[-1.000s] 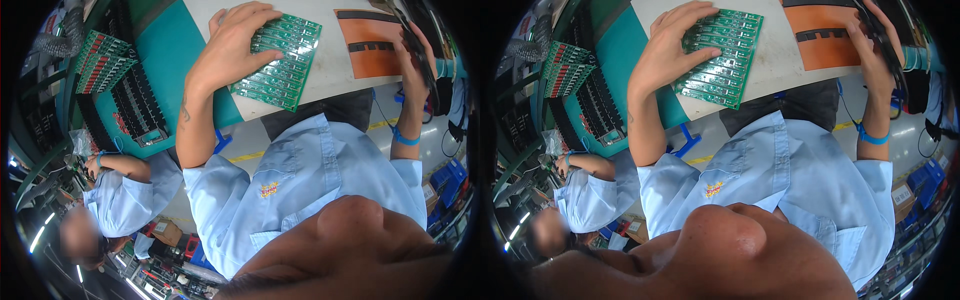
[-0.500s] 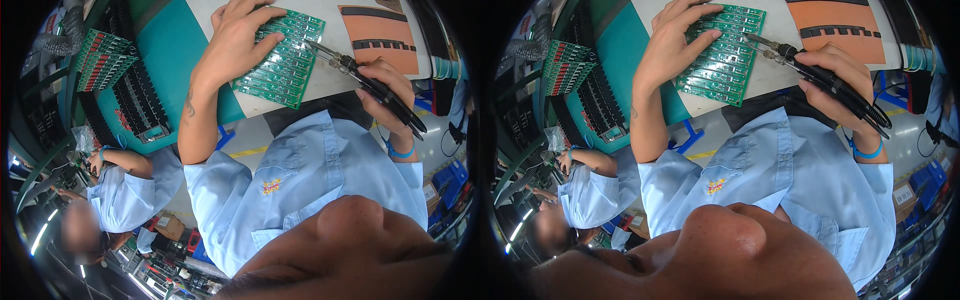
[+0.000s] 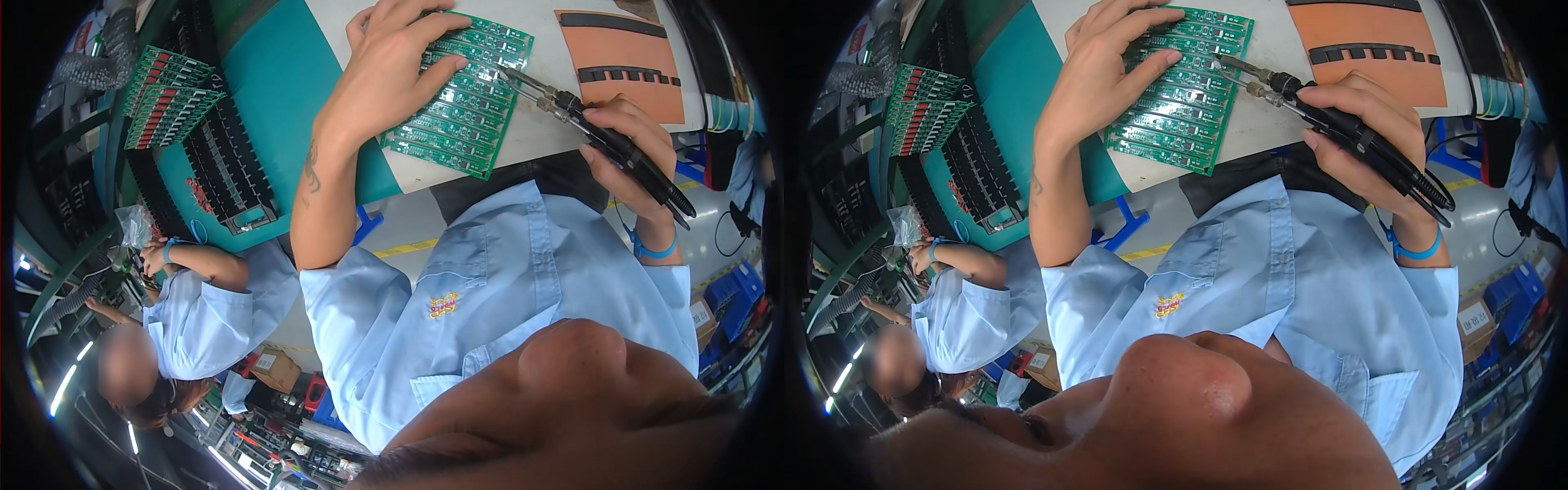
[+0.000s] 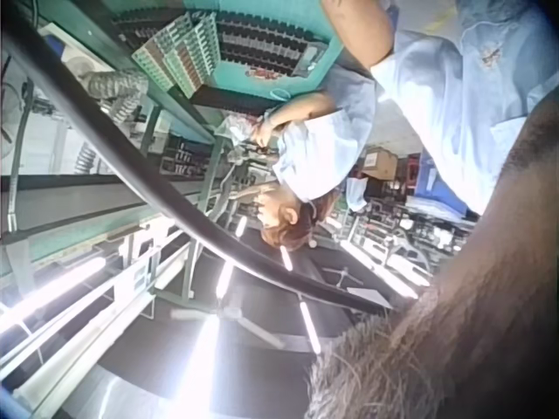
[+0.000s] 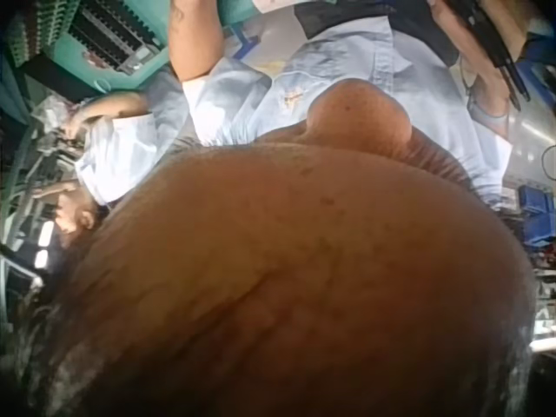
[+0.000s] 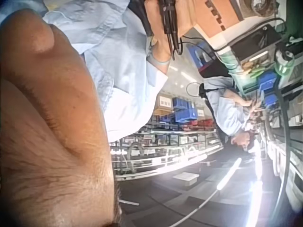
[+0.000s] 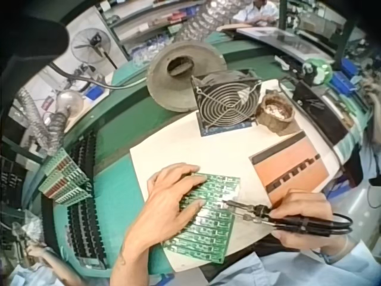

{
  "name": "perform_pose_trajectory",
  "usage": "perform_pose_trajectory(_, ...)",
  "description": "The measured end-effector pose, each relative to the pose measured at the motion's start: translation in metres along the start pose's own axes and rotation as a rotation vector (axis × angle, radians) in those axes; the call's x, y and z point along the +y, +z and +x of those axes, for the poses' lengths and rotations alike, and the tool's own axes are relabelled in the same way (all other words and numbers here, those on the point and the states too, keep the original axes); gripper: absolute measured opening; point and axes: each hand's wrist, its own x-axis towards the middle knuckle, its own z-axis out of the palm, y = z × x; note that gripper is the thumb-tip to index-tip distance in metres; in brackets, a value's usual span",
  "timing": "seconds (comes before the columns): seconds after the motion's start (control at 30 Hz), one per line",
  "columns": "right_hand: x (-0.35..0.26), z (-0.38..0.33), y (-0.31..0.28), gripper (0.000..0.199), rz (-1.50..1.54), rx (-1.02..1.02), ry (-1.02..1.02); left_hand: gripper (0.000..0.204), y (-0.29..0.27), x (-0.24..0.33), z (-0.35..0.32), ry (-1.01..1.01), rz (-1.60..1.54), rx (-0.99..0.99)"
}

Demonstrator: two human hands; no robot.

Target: Soldering electronic components onto printed circuit boards at a manufacturing station.

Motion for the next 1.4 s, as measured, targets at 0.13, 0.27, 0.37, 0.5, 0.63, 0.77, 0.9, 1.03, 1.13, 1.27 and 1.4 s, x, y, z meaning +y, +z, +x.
perform_pose_trajectory(0.13, -0.0004, 0.001, 0.0011, 0.04, -0.008, 0.006, -0.009, 0.043, 0.0023, -0.0046, -0.0004, 0.027, 0.003, 0.012)
perform_pose_trajectory(0.27, -0.0006, 0.0007, -0.0003, 0.041, -0.007, -0.002, 0.012, 0.043, -0.0006, -0.0004, 0.0002, 0.012, 0.002, 0.004)
perform_pose_trajectory(0.37, -0.0001, 0.0005, -0.0005, 0.041, -0.004, -0.002, -0.003, 0.044, -0.001, -0.0004, 0.0, 0.0, -0.003, -0.003)
perform_pose_trajectory(0.5, 0.0005, -0.0008, -0.0053, 0.041, -0.016, 0.051, -0.021, 0.043, -0.0005, -0.0013, -0.0004, -0.002, 0.0, -0.007)
perform_pose_trajectory(0.63, 0.0001, 0.0008, -0.0054, 0.041, -0.02, 0.059, -0.008, 0.042, -0.0024, -0.0008, 0.0005, -0.019, -0.013, -0.053)
perform_pose_trajectory(0.77, 0.0018, 0.0, -0.0044, 0.041, -0.026, 0.038, -0.006, 0.042, -0.0024, 0.0001, 0.0003, -0.026, -0.017, -0.058)
perform_pose_trajectory(0.9, 0.0026, 0.0007, -0.0027, 0.04, -0.036, 0.051, -0.008, 0.042, -0.0021, 0.0005, 0.0001, -0.023, -0.012, -0.056)
perform_pose_trajectory(1.03, 0.0036, 0.0012, -0.0027, 0.041, -0.026, 0.033, 0.013, 0.042, -0.0028, 0.0016, -0.0001, -0.028, -0.02, -0.055)
perform_pose_trajectory(1.13, 0.0031, 0.0018, -0.0019, 0.041, -0.02, 0.026, 0.013, 0.042, -0.0025, 0.0015, 0.0, -0.022, -0.02, -0.053)
perform_pose_trajectory(1.27, 0.0039, 0.0022, -0.0034, 0.04, -0.02, 0.009, 0.004, 0.042, -0.003, 0.002, -0.0001, -0.026, -0.024, -0.055)
perform_pose_trajectory(1.4, 0.0022, 0.0022, -0.0029, 0.041, -0.017, 0.017, 0.017, 0.043, -0.0022, 0.0012, -0.0007, -0.019, -0.022, -0.047)
